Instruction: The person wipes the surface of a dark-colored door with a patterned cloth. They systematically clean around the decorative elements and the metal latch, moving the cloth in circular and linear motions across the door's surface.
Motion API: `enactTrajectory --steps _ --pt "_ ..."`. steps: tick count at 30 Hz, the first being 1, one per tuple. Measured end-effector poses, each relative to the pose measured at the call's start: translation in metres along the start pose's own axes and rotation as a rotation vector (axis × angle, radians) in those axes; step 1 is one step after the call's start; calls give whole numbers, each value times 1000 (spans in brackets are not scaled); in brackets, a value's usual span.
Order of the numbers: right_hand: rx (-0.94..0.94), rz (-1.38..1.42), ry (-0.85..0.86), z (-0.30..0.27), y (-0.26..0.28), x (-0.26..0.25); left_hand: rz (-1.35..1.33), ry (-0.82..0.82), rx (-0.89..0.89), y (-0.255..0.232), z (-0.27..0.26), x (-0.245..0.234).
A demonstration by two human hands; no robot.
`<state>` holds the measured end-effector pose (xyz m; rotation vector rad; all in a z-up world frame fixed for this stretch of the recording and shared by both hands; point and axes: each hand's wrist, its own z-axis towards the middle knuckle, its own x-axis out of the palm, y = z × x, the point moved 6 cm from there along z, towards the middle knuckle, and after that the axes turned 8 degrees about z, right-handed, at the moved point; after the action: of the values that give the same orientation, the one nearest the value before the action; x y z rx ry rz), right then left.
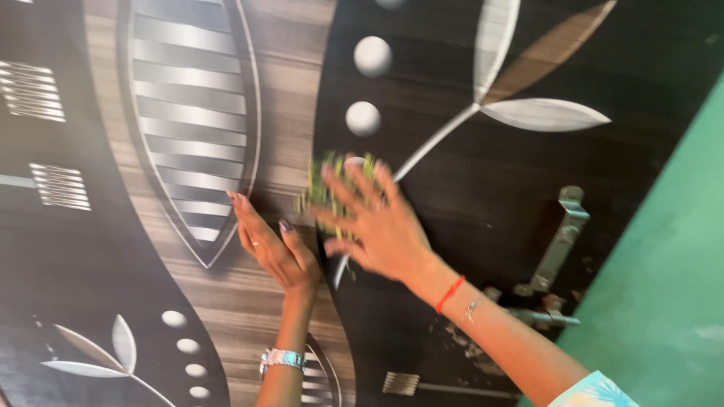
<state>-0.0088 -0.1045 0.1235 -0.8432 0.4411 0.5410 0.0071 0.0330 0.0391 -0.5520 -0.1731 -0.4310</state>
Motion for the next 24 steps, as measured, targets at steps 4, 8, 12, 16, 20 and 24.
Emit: enactTrajectory --steps 4,8,12,16,20,24 --pt "130 -47 -137 66 -22 -22 29 35 15 1 -3 2" --pt "69 78 -69 99 -2 -1 19 29 65 2 -6 4" --pt "-187 -358 22 63 43 29 103 -23 118 4 -11 5" --pt "-352 -245 124 26 35 44 132 51 282 0 -14 11" --pt "-349 124 155 27 -12 13 127 98 210 2 -12 13" --pt "-140 -25 -66 40 -61 -42 143 135 181 -2 -9 12"
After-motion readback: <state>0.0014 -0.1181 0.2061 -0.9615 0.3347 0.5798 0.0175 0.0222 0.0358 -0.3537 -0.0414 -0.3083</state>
